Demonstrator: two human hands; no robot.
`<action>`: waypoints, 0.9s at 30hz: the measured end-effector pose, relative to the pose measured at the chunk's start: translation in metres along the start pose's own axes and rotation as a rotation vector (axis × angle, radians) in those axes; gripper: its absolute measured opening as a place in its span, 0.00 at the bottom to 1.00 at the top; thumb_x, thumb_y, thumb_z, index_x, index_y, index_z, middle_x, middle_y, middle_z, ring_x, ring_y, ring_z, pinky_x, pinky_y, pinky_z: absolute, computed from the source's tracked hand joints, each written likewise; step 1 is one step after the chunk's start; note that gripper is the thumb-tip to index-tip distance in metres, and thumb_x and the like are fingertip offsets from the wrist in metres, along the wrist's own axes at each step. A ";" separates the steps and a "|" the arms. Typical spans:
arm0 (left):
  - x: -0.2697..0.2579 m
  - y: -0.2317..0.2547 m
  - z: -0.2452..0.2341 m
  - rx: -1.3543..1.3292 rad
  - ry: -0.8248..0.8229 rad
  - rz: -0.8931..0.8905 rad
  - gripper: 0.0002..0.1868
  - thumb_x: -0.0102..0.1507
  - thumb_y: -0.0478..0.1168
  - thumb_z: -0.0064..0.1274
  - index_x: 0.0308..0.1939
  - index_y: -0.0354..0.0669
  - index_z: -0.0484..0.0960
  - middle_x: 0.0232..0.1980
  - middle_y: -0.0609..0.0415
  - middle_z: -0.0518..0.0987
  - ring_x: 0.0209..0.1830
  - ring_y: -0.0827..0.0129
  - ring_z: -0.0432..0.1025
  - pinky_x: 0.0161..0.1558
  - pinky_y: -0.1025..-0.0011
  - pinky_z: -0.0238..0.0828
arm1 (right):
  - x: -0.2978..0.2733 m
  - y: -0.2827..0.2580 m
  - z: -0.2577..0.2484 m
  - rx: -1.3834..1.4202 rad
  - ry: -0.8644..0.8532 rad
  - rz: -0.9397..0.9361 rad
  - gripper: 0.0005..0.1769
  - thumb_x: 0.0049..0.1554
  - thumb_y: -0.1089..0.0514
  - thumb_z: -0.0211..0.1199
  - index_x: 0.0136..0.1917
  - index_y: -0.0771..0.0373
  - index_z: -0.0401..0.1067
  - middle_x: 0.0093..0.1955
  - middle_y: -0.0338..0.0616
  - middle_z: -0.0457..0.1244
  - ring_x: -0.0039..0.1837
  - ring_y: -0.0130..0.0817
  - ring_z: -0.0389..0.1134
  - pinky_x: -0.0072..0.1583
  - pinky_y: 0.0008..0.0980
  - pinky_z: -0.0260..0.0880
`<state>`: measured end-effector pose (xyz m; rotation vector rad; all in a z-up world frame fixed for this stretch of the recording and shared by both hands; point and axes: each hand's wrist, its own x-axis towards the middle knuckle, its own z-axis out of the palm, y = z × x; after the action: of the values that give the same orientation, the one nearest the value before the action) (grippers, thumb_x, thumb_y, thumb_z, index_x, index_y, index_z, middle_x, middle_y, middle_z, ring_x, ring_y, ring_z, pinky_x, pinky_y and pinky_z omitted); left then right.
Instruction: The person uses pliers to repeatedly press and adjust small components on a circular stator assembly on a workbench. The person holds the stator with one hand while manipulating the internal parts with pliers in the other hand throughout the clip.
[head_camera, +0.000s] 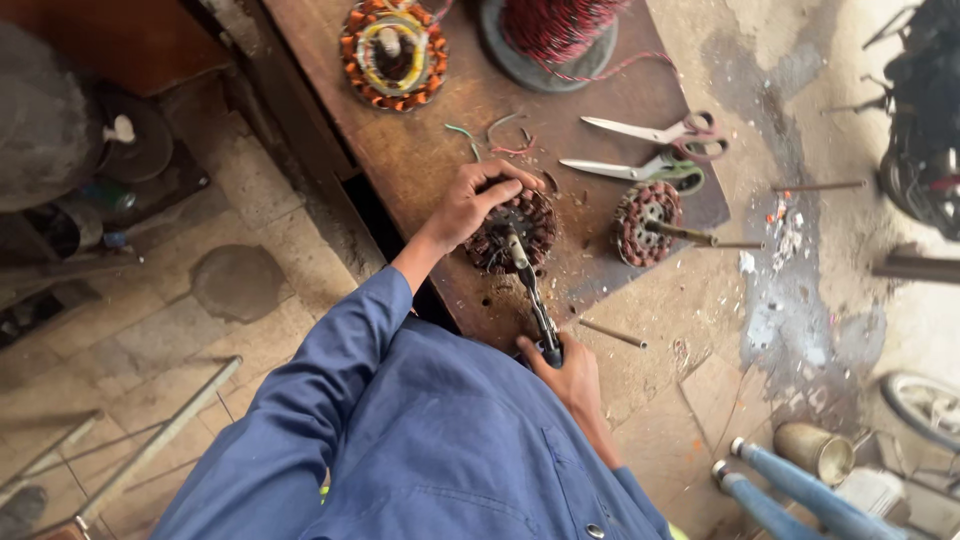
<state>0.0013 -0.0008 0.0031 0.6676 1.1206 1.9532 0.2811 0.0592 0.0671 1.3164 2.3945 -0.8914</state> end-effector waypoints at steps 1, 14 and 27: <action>-0.001 0.000 0.000 -0.008 -0.009 0.016 0.09 0.70 0.32 0.48 0.49 0.34 0.84 0.52 0.50 0.85 0.49 0.73 0.78 0.54 0.73 0.75 | -0.002 -0.002 0.001 0.005 0.002 0.008 0.35 0.49 0.32 0.69 0.39 0.71 0.76 0.29 0.55 0.66 0.34 0.45 0.70 0.42 0.46 0.68; -0.001 -0.008 0.011 0.134 0.047 0.061 0.10 0.71 0.32 0.49 0.51 0.37 0.85 0.51 0.51 0.86 0.48 0.75 0.78 0.51 0.76 0.75 | -0.002 0.021 0.016 0.038 0.208 -0.032 0.32 0.51 0.35 0.68 0.40 0.70 0.73 0.33 0.61 0.66 0.38 0.59 0.67 0.43 0.51 0.65; 0.000 -0.017 0.006 0.117 0.087 0.116 0.09 0.67 0.34 0.53 0.48 0.36 0.87 0.46 0.54 0.86 0.40 0.77 0.77 0.45 0.76 0.76 | 0.030 0.026 -0.062 0.069 -0.486 0.114 0.36 0.46 0.29 0.69 0.42 0.67 0.80 0.35 0.43 0.70 0.38 0.30 0.69 0.41 0.33 0.67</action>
<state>0.0123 0.0072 -0.0085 0.7295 1.2825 2.0434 0.2897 0.1288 0.0896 1.0904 1.9139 -1.1180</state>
